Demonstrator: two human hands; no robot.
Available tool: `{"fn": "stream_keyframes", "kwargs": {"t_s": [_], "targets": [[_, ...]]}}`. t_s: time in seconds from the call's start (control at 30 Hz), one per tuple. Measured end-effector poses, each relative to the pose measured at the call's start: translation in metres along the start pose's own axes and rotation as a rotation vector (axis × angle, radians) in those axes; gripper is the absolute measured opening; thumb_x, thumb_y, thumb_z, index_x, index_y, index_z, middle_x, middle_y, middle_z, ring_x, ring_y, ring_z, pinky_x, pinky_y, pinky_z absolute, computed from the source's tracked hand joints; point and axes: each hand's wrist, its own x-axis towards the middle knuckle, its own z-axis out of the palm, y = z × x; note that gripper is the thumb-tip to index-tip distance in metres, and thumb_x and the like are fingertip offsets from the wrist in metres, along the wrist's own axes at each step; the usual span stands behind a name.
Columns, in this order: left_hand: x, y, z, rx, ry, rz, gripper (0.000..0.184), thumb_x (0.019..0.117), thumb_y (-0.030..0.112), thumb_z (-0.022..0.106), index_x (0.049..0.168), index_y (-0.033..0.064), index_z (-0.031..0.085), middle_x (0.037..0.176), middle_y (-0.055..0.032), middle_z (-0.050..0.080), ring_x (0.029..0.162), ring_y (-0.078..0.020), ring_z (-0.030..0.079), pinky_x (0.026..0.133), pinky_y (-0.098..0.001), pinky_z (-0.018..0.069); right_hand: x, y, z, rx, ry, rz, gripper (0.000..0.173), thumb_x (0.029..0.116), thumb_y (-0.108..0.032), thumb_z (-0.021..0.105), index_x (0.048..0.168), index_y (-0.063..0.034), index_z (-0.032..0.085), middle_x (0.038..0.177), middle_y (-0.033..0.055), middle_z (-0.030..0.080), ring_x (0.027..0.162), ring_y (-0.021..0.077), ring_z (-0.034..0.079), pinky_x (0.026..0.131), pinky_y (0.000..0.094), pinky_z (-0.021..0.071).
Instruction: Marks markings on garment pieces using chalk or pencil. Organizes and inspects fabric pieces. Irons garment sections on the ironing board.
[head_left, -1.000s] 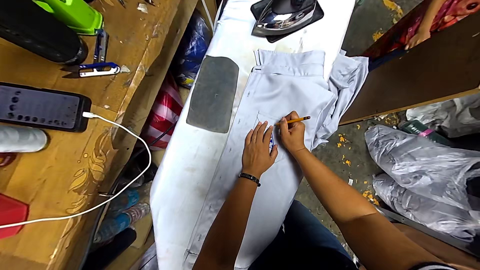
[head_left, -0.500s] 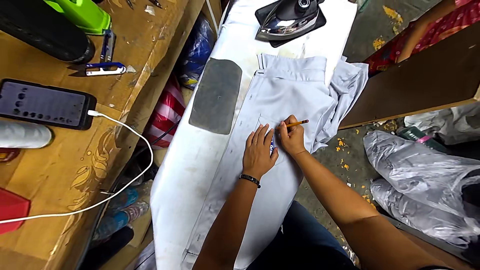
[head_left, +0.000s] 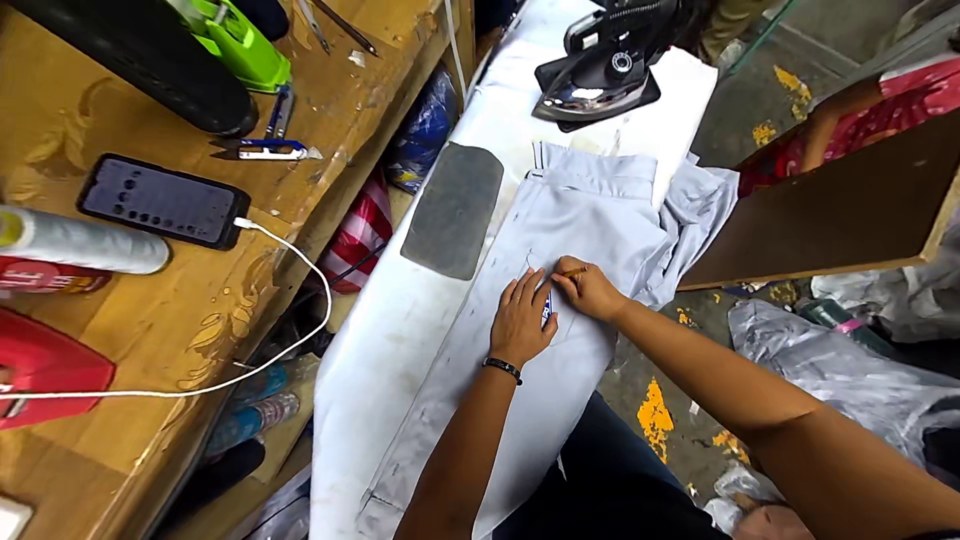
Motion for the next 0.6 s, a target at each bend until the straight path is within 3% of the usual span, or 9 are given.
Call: {"fn": "stream_keyframes", "kwargs": {"t_s": [0.07, 0.17, 0.23, 0.27, 0.37, 0.43, 0.53, 0.6], "targets": [[-0.002, -0.001, 0.001, -0.037, -0.022, -0.019, 0.056, 0.0985, 0.039, 0.054, 0.147, 0.0111, 0.055, 0.162, -0.0076, 0.042, 0.155, -0.0251, 0.029, 0.126, -0.0502, 0.0226, -0.001, 0.01, 0.002, -0.021, -0.065, -0.029, 0.022, 0.1016, -0.009, 0.055, 0.088, 0.0042, 0.065, 0.091, 0.018, 0.065, 0.088, 0.0301, 0.068, 0.079, 0.0453, 0.0581], [-0.001, 0.001, -0.002, -0.067, -0.02, -0.04, 0.055, 0.0979, 0.039, 0.054, 0.146, 0.0131, 0.057, 0.16, -0.0055, 0.045, 0.153, -0.0254, 0.035, 0.125, -0.0494, 0.0262, 0.0, 0.026, 0.004, 0.012, -0.148, 0.008, 0.032, 0.1053, -0.017, 0.049, 0.094, 0.0077, 0.067, 0.097, 0.0228, 0.07, 0.097, 0.0343, 0.07, 0.088, 0.0469, 0.0566], [-0.004, 0.001, -0.003, -0.075, -0.019, -0.051, 0.053, 0.0976, 0.038, 0.055, 0.144, 0.0132, 0.059, 0.16, -0.0042, 0.046, 0.153, -0.0239, 0.035, 0.125, -0.0479, 0.026, -0.002, 0.024, 0.009, -0.014, -0.141, 0.003, 0.032, 0.1049, -0.016, 0.049, 0.097, 0.0078, 0.069, 0.099, 0.0233, 0.071, 0.097, 0.0353, 0.071, 0.087, 0.0478, 0.0575], [-0.005, 0.001, -0.003, -0.082, -0.022, -0.057, 0.052, 0.0978, 0.039, 0.055, 0.142, 0.0126, 0.06, 0.159, -0.0041, 0.047, 0.153, -0.0234, 0.035, 0.126, -0.0473, 0.0255, -0.004, 0.021, 0.013, -0.069, -0.116, -0.032, 0.028, 0.1029, -0.013, 0.051, 0.099, 0.0063, 0.071, 0.101, 0.0227, 0.072, 0.095, 0.0351, 0.073, 0.084, 0.0484, 0.0597], [-0.002, 0.006, -0.003, -0.101, -0.017, -0.108, 0.049, 0.0981, 0.038, 0.056, 0.139, 0.0134, 0.062, 0.16, -0.0023, 0.046, 0.153, -0.0207, 0.033, 0.126, -0.0452, 0.0245, -0.004, 0.02, 0.02, -0.218, 0.01, -0.183, 0.016, 0.0895, -0.008, 0.061, 0.093, 0.0007, 0.074, 0.096, 0.0205, 0.073, 0.076, 0.0341, 0.074, 0.06, 0.0485, 0.061], [-0.002, 0.017, -0.003, -0.142, 0.006, -0.173, 0.047, 0.097, 0.033, 0.058, 0.139, 0.0128, 0.062, 0.158, -0.0019, 0.048, 0.153, -0.0203, 0.033, 0.126, -0.0464, 0.0234, -0.001, 0.021, 0.016, -0.171, -0.003, -0.152, 0.02, 0.0919, -0.011, 0.057, 0.089, 0.0017, 0.072, 0.089, 0.0181, 0.071, 0.07, 0.0325, 0.073, 0.056, 0.0481, 0.0593], [0.003, 0.042, -0.002, -0.21, 0.103, -0.351, 0.045, 0.0959, 0.021, 0.062, 0.14, 0.0159, 0.062, 0.156, -0.0013, 0.051, 0.153, -0.0232, 0.034, 0.126, -0.053, 0.0222, 0.041, 0.026, -0.016, 0.118, -0.193, 0.023, 0.031, 0.1026, -0.018, 0.049, 0.095, 0.0067, 0.067, 0.079, 0.0166, 0.068, 0.072, 0.0295, 0.069, 0.068, 0.0487, 0.0572], [0.011, 0.068, 0.006, -0.224, 0.21, -0.521, 0.045, 0.0934, 0.018, 0.063, 0.138, 0.0178, 0.065, 0.155, -0.0035, 0.052, 0.151, -0.0295, 0.036, 0.122, -0.0579, 0.0265, 0.103, 0.025, -0.049, 0.216, -0.284, 0.059, 0.034, 0.1065, -0.015, 0.043, 0.107, 0.0112, 0.065, 0.087, 0.0186, 0.069, 0.081, 0.0279, 0.069, 0.079, 0.0473, 0.0575]]}}
